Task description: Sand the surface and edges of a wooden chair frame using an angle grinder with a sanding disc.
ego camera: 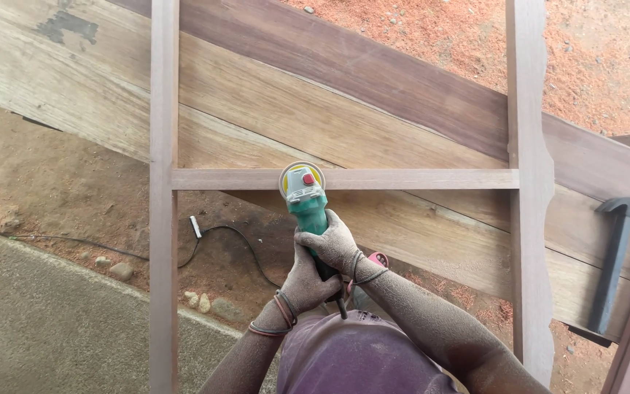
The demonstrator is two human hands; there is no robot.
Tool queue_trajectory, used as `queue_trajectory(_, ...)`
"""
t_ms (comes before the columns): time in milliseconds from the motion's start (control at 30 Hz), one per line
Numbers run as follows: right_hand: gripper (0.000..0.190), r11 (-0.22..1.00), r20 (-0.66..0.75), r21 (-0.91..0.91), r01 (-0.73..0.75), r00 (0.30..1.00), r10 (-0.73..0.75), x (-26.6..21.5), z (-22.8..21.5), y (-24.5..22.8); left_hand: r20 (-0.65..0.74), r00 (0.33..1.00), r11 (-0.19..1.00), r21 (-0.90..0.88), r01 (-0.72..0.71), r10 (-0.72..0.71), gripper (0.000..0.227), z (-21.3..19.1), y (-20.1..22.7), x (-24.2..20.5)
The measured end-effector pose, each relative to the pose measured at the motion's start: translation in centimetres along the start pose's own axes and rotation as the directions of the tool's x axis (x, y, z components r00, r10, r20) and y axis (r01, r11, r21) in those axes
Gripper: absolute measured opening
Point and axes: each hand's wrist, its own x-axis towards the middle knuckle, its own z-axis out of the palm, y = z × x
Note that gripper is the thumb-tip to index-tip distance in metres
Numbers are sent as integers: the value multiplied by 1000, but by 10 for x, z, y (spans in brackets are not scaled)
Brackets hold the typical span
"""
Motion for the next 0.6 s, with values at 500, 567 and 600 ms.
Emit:
queue_trajectory(500, 57, 996, -108, 68, -49, 993, 56, -32, -87, 40, 161, 986, 989, 140, -56, 33, 108, 92, -15, 27)
queue_trajectory(567, 56, 996, -124, 78, -47, 991, 56, -33, -98, 48, 147, 987, 985, 154, -82, 59, 110, 103, -4, 30)
queue_trajectory(600, 56, 995, -136, 86, -43, 989, 54, -34, -103, 52, 129, 988, 980, 167, -107, 86, 111, 108, 1, 31)
